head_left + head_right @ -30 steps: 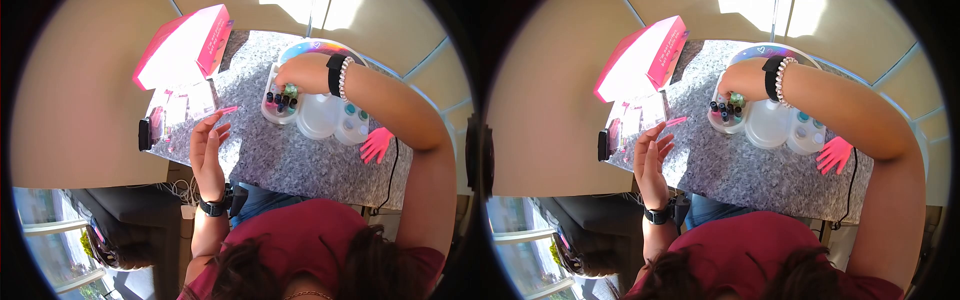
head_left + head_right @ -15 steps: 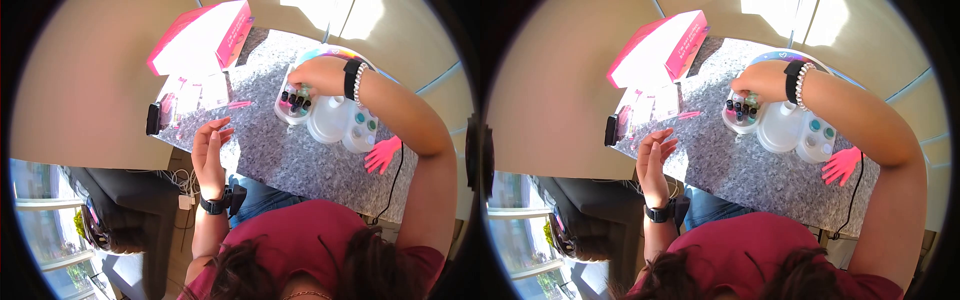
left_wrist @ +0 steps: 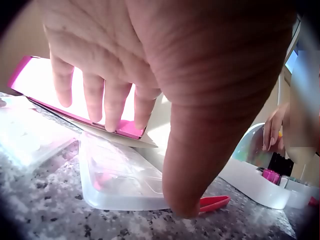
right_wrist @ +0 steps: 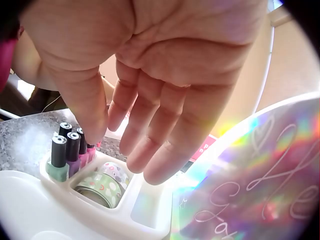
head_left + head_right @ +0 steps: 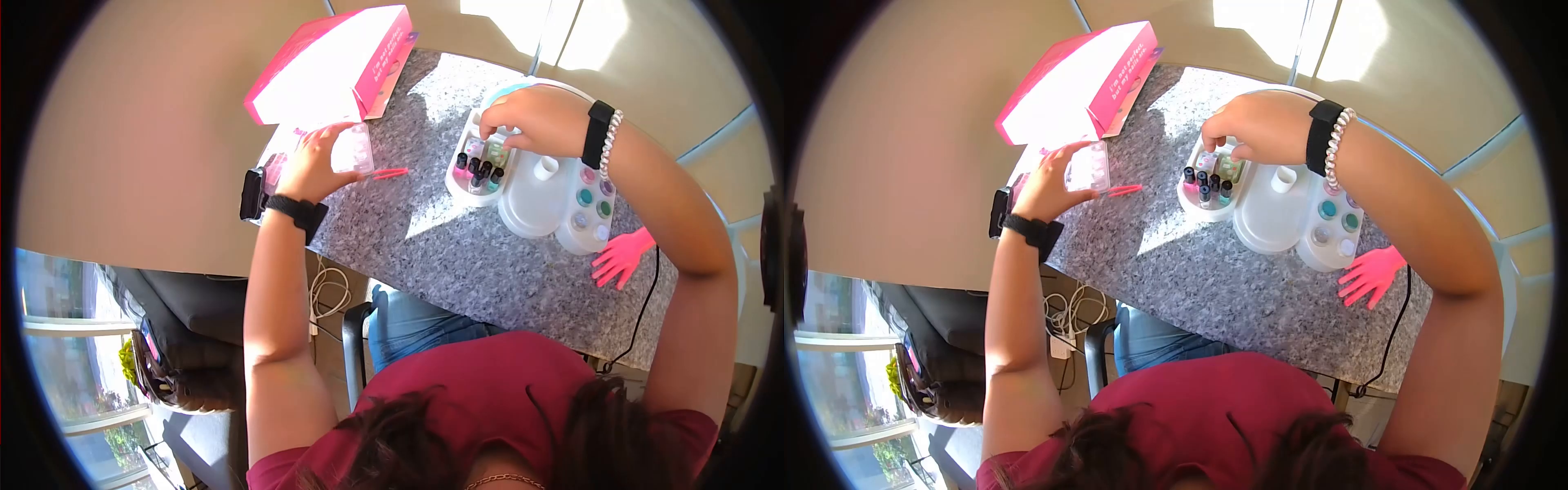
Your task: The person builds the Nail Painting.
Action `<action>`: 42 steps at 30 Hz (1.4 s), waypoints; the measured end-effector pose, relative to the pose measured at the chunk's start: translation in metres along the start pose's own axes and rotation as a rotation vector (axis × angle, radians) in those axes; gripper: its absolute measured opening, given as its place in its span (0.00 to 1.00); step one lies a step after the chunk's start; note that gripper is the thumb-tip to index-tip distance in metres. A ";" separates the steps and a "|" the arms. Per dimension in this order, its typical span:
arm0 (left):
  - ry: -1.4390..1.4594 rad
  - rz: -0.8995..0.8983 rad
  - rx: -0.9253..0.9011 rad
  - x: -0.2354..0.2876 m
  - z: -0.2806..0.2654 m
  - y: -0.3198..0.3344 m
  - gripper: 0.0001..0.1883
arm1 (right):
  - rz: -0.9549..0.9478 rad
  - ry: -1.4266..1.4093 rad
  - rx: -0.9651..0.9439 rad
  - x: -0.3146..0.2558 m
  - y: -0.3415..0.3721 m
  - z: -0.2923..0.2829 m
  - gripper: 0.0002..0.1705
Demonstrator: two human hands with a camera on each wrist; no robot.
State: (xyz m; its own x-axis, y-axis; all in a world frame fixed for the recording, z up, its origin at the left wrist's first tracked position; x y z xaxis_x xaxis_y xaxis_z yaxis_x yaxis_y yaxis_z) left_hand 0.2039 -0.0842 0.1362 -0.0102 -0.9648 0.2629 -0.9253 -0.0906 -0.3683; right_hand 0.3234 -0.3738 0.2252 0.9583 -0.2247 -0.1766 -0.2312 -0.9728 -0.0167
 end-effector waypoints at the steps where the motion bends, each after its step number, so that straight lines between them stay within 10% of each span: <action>1: 0.053 -0.005 -0.104 -0.002 0.003 -0.006 0.51 | 0.023 -0.012 0.011 0.001 0.003 -0.002 0.15; 10: 0.005 -0.091 -0.315 0.012 -0.003 0.001 0.54 | 0.046 -0.036 0.117 -0.003 0.024 -0.006 0.13; 21: 0.053 0.392 0.278 0.185 -0.060 -0.038 0.46 | 0.333 -0.898 0.398 0.012 0.009 -0.011 0.25; 26: 0.134 0.440 0.284 0.190 -0.046 -0.055 0.46 | 0.428 -0.882 0.529 0.046 0.023 -0.001 0.16; 28: 0.119 0.400 0.283 0.177 -0.047 -0.049 0.44 | 0.414 -0.343 0.675 0.051 0.034 -0.011 0.15; 32: 0.228 0.242 0.275 0.145 -0.038 -0.035 0.35 | 0.453 -0.229 0.674 0.053 0.036 0.002 0.09; 39: 0.707 -0.063 -0.296 0.140 0.031 -0.008 0.30 | 0.545 -0.101 0.696 0.050 0.034 0.006 0.09; 42: 0.838 -0.072 -0.279 0.150 0.045 0.002 0.31 | 0.528 -0.129 0.699 0.054 0.036 0.024 0.09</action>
State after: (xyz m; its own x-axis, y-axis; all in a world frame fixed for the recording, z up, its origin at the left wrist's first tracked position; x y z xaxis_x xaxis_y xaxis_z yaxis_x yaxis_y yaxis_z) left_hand 0.2174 -0.2403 0.1353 -0.1212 -0.4514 0.8840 -0.9921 0.0247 -0.1234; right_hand 0.3629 -0.4201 0.1912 0.6810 -0.5855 -0.4398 -0.7281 -0.4774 -0.4919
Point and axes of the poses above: each hand's wrist, its own y-axis away from the middle knuckle, its own z-axis out of the palm, x = y × z, the point moved 7 cm from there along -y, towards the middle knuckle, and after that the axes turned 7 degrees about x, right-handed, at the moved point
